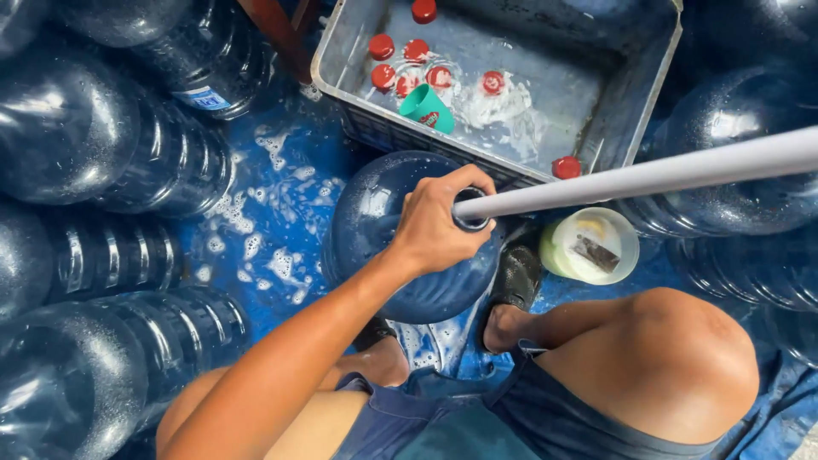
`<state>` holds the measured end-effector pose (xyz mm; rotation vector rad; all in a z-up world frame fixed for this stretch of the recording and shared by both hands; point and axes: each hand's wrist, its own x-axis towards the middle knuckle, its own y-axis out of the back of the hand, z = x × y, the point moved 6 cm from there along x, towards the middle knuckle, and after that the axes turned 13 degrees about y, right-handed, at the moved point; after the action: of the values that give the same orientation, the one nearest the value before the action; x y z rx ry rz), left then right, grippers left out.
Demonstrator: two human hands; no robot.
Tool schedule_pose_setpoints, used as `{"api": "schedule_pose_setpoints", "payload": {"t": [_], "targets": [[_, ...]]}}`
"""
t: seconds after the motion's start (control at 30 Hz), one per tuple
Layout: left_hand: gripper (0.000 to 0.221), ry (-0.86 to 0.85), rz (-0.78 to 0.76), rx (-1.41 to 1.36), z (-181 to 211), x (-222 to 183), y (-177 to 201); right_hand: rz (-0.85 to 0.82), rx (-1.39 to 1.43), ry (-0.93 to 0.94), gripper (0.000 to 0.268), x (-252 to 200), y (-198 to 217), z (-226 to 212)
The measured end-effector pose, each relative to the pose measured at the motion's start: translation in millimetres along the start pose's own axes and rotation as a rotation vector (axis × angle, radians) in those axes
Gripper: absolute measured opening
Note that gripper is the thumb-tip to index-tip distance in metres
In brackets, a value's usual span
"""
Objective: Scrubbing the bottom of a large plastic water jug with a sponge and rinsing it with a hose.
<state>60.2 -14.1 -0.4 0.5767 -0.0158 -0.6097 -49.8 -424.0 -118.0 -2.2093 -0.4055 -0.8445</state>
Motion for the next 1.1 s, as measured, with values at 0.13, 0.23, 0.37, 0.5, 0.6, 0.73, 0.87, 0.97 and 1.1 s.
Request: {"api": "schedule_pose_setpoints", "payload": {"t": [0.13,0.23,0.37,0.5,0.6,0.73,0.87,0.97,1.1], "targets": [[0.030,-0.068,-0.022,-0.191,-19,1,13,-0.020,-0.316,-0.319,0.035,-113,62,14],[0.029,-0.171,0.045,-0.287,-37,6,42,-0.042,-0.556,-0.557,0.036,-118,33,20],[0.025,-0.164,0.174,-0.306,-48,5,84,-0.115,-0.852,-0.844,0.040,9,-105,68],[0.029,-0.175,0.135,-0.322,-28,1,34,-0.144,-1.179,-1.119,0.047,111,-233,91],[0.030,0.070,0.127,-0.140,-13,-4,3,-0.142,-1.358,-1.261,0.051,137,-255,108],[0.029,0.107,0.105,-0.106,-12,-4,9,-0.200,-1.292,-1.315,0.035,145,-244,120],[0.026,0.057,-0.038,-0.169,-23,-3,25,0.181,-0.905,-1.440,0.063,183,-255,112],[0.026,0.010,-0.139,-0.245,-28,-2,33,0.241,-1.033,-1.302,0.054,186,-174,131],[0.027,-0.001,-0.193,-0.272,-31,10,46,0.314,-1.156,-1.388,0.064,165,-47,214]]}}
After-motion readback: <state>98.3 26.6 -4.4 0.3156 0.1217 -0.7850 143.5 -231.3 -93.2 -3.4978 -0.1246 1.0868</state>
